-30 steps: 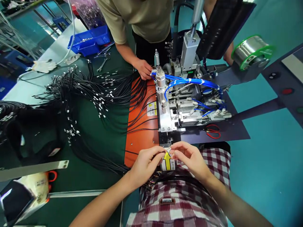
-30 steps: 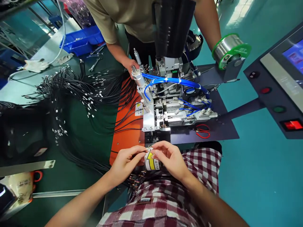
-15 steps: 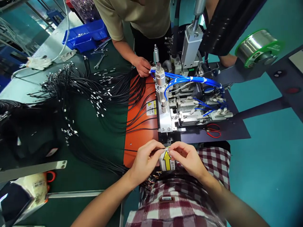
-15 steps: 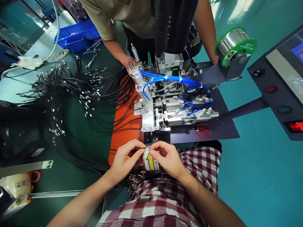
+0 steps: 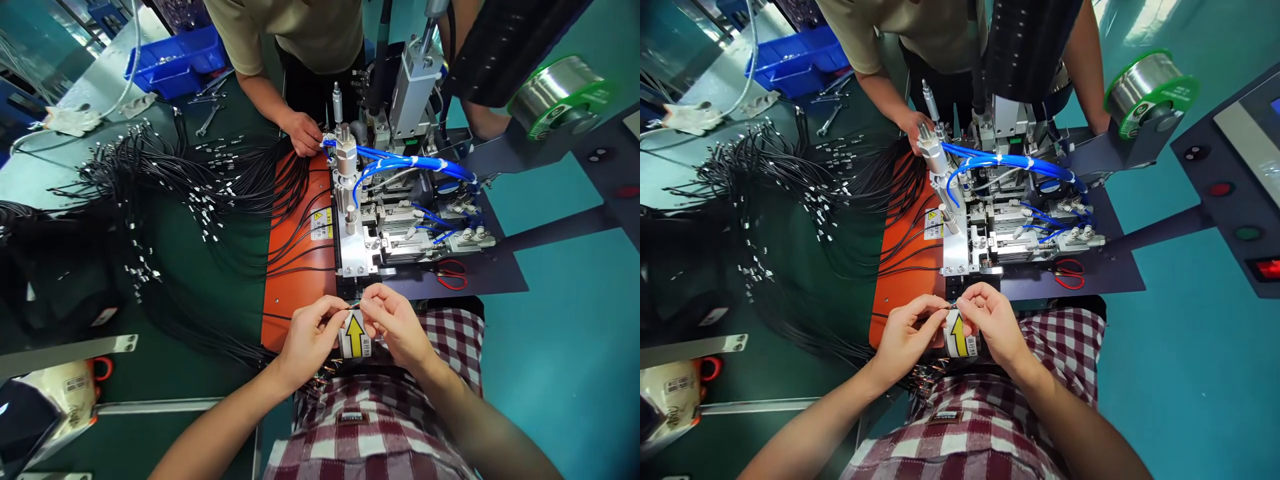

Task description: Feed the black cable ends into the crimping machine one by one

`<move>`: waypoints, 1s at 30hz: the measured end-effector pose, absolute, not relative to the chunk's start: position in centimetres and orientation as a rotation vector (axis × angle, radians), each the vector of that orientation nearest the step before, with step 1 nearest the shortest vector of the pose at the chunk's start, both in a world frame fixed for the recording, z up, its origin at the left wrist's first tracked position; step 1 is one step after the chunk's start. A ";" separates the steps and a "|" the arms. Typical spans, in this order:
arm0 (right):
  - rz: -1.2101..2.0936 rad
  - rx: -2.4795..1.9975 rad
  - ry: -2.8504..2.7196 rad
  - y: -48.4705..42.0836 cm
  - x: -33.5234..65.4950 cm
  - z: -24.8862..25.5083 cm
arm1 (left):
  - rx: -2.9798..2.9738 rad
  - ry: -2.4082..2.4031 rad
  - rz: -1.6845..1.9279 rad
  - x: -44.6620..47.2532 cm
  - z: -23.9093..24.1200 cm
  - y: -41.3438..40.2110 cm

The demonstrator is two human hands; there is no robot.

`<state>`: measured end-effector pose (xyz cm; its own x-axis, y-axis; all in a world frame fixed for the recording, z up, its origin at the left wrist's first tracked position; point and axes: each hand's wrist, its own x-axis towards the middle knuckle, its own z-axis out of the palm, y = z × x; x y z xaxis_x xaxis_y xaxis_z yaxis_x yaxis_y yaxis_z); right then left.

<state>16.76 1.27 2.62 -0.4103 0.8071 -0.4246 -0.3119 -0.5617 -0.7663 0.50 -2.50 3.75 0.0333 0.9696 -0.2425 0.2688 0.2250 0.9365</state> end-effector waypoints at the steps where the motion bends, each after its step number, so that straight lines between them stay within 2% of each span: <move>1: 2.038 -1.052 -0.769 1.2 16.7 2.6 | 1.252 1.454 0.849 0.5 3.7 -2.5; 13: 1.984 -1.115 -0.835 -0.1 15.7 2.7 | 1.072 1.349 0.887 0.3 3.2 -2.7; 19: 1.943 -1.129 -0.940 0.0 15.7 2.9 | 1.164 1.429 0.935 0.7 4.1 -2.4; 30: 1.875 -1.161 -1.102 -0.1 15.1 3.7 | 0.697 1.251 1.100 1.0 4.0 -2.1</move>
